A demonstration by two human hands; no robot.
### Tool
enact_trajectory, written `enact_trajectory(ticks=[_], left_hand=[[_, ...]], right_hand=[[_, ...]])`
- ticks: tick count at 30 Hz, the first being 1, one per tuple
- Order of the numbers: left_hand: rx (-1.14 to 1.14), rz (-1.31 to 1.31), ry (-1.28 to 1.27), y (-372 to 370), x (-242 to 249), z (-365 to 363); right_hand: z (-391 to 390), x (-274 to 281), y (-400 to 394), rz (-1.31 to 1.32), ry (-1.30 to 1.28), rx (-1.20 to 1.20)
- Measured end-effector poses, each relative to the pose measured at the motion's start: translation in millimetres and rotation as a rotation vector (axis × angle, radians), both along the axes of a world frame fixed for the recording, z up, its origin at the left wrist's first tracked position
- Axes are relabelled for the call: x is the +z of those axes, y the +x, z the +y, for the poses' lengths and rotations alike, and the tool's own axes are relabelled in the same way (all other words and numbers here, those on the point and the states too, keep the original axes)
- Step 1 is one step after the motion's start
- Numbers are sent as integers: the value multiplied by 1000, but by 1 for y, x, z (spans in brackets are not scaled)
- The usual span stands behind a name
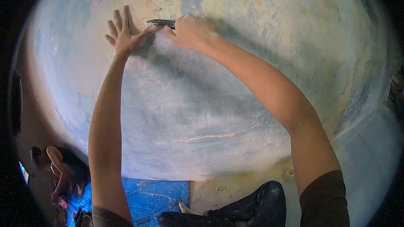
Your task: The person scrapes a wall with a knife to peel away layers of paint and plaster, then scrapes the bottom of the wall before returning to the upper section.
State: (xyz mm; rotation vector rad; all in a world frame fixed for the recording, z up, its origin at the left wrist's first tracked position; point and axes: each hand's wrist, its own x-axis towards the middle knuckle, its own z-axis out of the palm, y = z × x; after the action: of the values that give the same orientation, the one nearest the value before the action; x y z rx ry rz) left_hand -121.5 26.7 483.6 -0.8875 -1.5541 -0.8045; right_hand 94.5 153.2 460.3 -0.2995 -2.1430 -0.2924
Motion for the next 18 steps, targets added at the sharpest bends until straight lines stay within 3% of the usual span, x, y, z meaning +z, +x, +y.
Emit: enact_trajectory(ticks=[18], left_hand=[[-129, -164, -27, 3, 12, -9]], right_hand=[[-32, 10, 4, -50, -44, -54]])
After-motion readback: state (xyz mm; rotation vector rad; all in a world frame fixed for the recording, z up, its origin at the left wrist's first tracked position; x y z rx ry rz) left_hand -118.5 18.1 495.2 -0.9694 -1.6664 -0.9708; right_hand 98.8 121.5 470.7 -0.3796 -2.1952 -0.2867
